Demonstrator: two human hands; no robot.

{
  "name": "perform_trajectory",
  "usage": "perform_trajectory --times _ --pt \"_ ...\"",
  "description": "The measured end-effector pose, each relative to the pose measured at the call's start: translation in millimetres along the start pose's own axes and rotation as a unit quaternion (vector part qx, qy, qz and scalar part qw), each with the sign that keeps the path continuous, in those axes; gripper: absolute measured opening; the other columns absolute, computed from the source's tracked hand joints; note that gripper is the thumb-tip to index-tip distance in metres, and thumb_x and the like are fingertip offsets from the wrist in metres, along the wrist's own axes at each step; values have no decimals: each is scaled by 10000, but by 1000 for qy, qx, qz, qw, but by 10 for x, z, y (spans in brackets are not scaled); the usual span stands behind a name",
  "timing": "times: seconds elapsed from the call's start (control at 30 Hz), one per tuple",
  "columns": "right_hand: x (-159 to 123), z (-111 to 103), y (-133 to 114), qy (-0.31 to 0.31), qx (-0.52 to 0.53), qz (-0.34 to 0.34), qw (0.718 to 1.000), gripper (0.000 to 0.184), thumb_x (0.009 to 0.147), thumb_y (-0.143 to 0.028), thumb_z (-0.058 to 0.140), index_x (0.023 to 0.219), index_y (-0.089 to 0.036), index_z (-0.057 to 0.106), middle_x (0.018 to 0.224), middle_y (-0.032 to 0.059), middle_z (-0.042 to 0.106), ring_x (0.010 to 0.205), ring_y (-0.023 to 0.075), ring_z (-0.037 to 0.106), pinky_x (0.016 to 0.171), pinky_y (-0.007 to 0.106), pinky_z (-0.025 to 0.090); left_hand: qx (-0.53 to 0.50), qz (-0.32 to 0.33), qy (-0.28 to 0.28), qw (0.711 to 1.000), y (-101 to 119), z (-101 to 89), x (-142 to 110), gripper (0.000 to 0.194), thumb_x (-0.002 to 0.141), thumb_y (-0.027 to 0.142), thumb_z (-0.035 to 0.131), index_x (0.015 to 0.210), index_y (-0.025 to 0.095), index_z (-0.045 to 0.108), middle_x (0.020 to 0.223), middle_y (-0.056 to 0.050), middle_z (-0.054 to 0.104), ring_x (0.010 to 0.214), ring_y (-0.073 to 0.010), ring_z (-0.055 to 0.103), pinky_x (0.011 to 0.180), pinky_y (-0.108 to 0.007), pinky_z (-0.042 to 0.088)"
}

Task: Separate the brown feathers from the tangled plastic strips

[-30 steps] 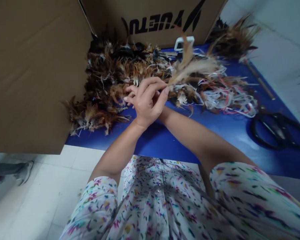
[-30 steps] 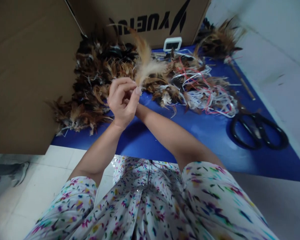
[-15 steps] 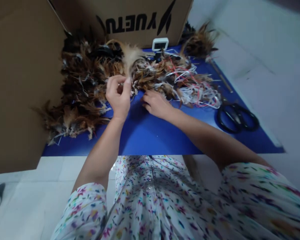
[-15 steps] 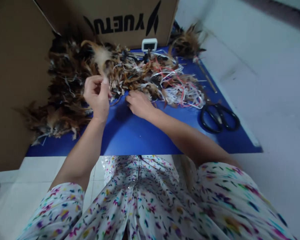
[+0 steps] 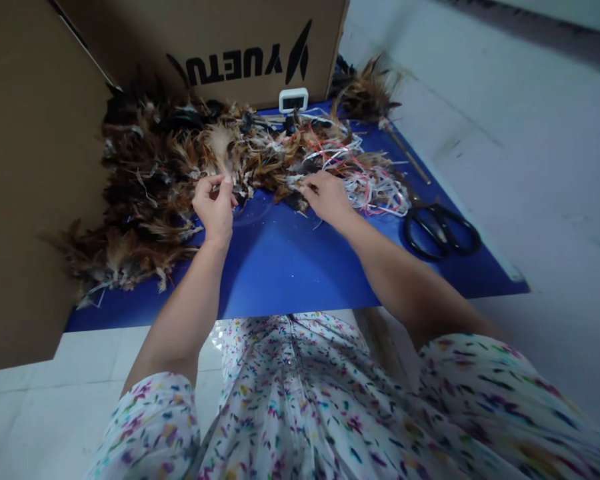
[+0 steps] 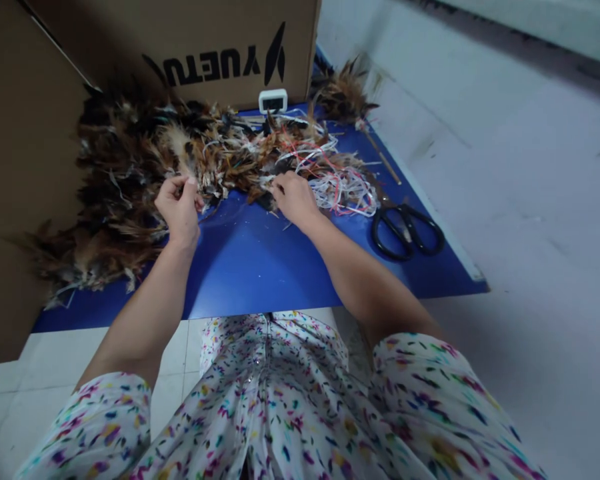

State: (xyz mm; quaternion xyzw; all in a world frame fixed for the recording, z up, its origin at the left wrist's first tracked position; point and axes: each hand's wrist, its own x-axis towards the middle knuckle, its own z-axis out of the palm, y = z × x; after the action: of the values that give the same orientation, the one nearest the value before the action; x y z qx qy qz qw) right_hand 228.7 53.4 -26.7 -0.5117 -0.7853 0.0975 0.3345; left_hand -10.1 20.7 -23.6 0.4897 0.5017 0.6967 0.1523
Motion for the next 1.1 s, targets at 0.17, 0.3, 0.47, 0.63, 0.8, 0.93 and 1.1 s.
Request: perform_trajectory --times 0.17,0.3,0.47,0.63,0.8,0.93,1.1 --pt "77 -132 63 57 201 86 974 81 836 -217 620 764 -198 651 684 -6 597 658 145 522 709 318 457 0 -50 15 999 17 23 -28 268 824 430 720 792 203 583 585 70 494 417 -51 465 405 -183 334" --pt "110 -175 109 41 353 149 923 101 829 -283 678 782 -203 639 603 -39 518 543 105 437 551 262 402 -5 -64 16 998 32 35 -49 248 818 400 720 782 204 571 486 96 431 385 -54 448 399 -176 327" --pt "131 -189 106 26 431 188 882 195 840 -369 709 794 -212 602 639 -37 529 514 87 431 478 237 381 -2 -62 13 998 62 46 -61 246 807 394 728 783 200 577 479 95 437 389 -58 452 403 -184 326" --pt "144 -199 84 8 434 184 882 196 898 -380 656 824 -226 559 663 -23 560 541 99 506 481 230 427 -13 -66 6 998 87 68 -63 275 805 425 741 783 204 578 484 93 423 385 -57 438 395 -191 311" --pt "61 -295 -64 -54 423 136 894 264 873 -476 699 868 -221 633 700 -7 626 587 114 554 543 252 460 -15 -56 -11 998 82 63 -71 318 819 487 735 791 213 578 495 87 423 394 -54 438 405 -191 320" --pt "-8 -381 -214 -113 408 81 902 438 838 -652 677 842 -213 673 759 31 691 739 158 648 652 277 506 -12 -51 -17 999 40 52 -71 324 834 515 719 813 218 593 512 77 421 414 -62 446 418 -199 336" --pt "32 -414 -120 -45 297 45 953 335 900 -518 651 790 -204 692 841 54 729 834 189 666 784 337 525 -20 -38 -34 999 1 47 -62 419 808 620 712 835 220 591 556 63 431 457 -70 475 433 -209 350"
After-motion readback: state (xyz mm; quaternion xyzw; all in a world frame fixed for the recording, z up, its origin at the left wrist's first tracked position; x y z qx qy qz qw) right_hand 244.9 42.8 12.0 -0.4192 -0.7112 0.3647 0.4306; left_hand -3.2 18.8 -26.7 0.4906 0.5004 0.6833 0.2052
